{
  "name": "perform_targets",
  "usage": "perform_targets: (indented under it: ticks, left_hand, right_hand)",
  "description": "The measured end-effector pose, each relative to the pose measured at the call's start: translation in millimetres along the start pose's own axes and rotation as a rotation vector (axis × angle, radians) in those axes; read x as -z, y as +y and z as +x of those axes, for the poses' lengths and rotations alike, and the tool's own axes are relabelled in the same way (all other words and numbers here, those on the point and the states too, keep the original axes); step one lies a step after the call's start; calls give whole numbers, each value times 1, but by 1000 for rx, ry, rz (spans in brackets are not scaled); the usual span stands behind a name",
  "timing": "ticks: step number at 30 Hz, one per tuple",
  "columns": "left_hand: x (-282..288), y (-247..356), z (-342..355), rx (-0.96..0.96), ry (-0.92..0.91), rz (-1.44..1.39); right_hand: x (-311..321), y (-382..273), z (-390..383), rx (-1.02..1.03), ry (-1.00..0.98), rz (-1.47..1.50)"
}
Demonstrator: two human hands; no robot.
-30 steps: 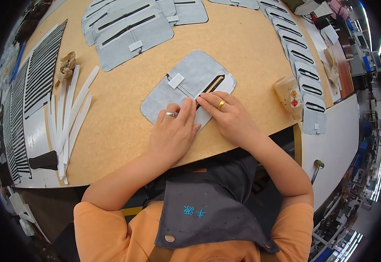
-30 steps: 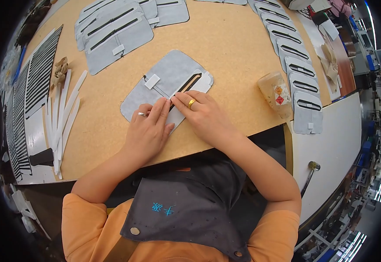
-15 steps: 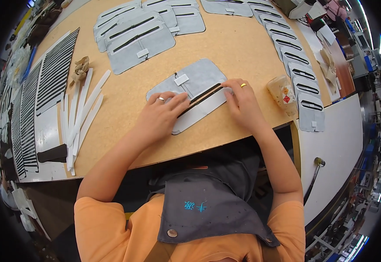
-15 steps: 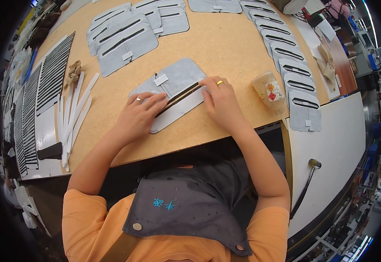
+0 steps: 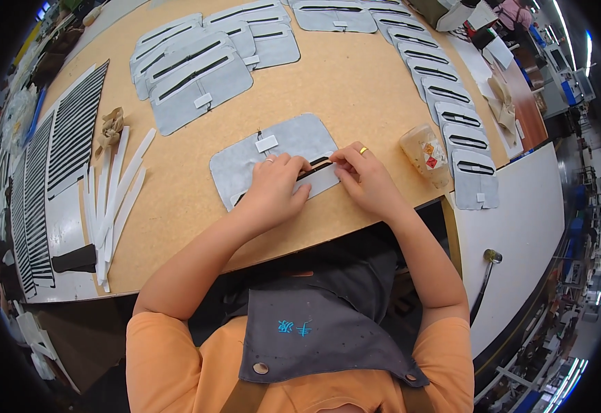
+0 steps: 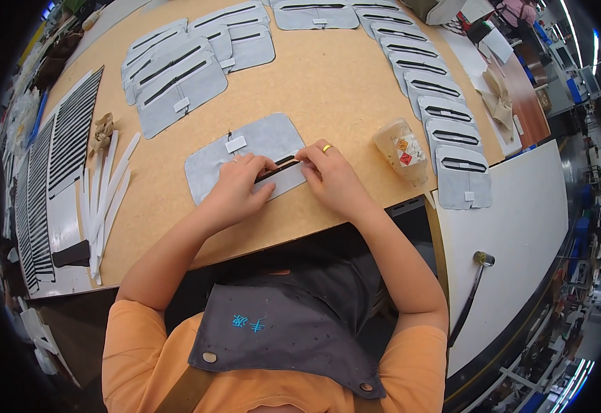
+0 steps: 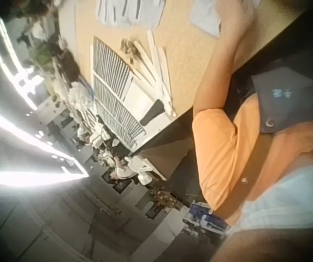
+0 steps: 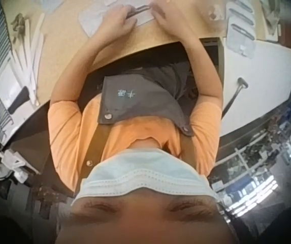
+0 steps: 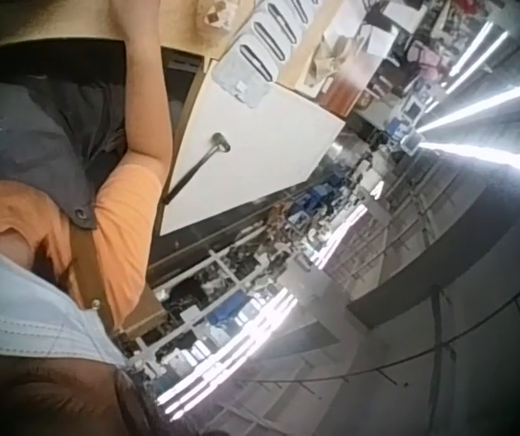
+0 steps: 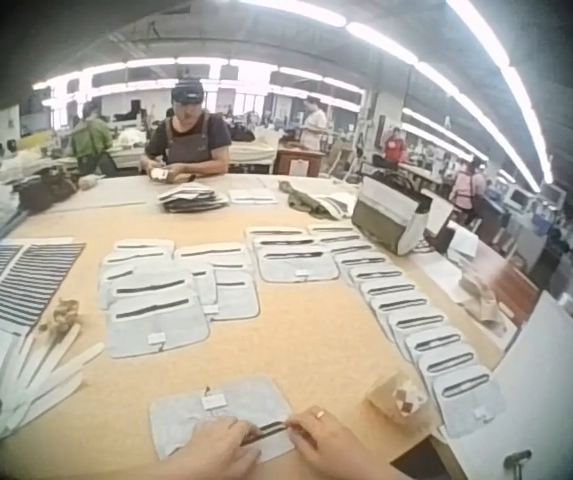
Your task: The recorder is assembling leather wallet components, applying glue to edges, and pressing them together using a mallet.
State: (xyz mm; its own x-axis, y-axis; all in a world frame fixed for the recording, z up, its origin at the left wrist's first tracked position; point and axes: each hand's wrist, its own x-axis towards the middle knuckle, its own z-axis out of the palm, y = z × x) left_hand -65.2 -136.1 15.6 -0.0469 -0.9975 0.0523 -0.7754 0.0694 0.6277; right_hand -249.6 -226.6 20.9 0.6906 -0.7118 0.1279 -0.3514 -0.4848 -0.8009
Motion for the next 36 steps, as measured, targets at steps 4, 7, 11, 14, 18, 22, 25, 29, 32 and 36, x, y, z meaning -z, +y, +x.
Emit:
perform_targets:
  ticks: [4, 7, 11, 14, 18, 22, 25, 29, 32, 36]
  left_hand:
    - [-18, -4, 11, -168, 158, -48]
    - [-20, -3, 7, -241, 163, 30]
    - [-28, 0, 3, -340, 215, 301]
    - [-21, 3, 2, -289, 188, 405]
    - [-1, 0, -11, -137, 166, 187]
    - [-1, -4, -23, -151, 200, 129]
    - [-8, -5, -27, -244, 246, 279]
    - [-4, -6, -31, -211, 195, 233]
    - [2, -3, -38, -28, 130, -62]
    - [6, 0, -44, -75, 191, 125]
  right_hand:
    - [5, 4, 4, 64, -64, -68]
    - [7, 3, 4, 101, -82, -105]
    - [6, 6, -1, 315, -53, -367]
    - [4, 5, -1, 284, 16, -310]
    - [-3, 0, -5, 313, -45, -310]
    - [-5, -6, -2, 260, -51, -338]
    - [-7, -13, -1, 440, -79, -514]
    - [-8, -8, -6, 541, -68, -592]
    - [-12, -10, -6, 455, -111, -589]
    - [-29, -23, -1, 328, -131, -289]
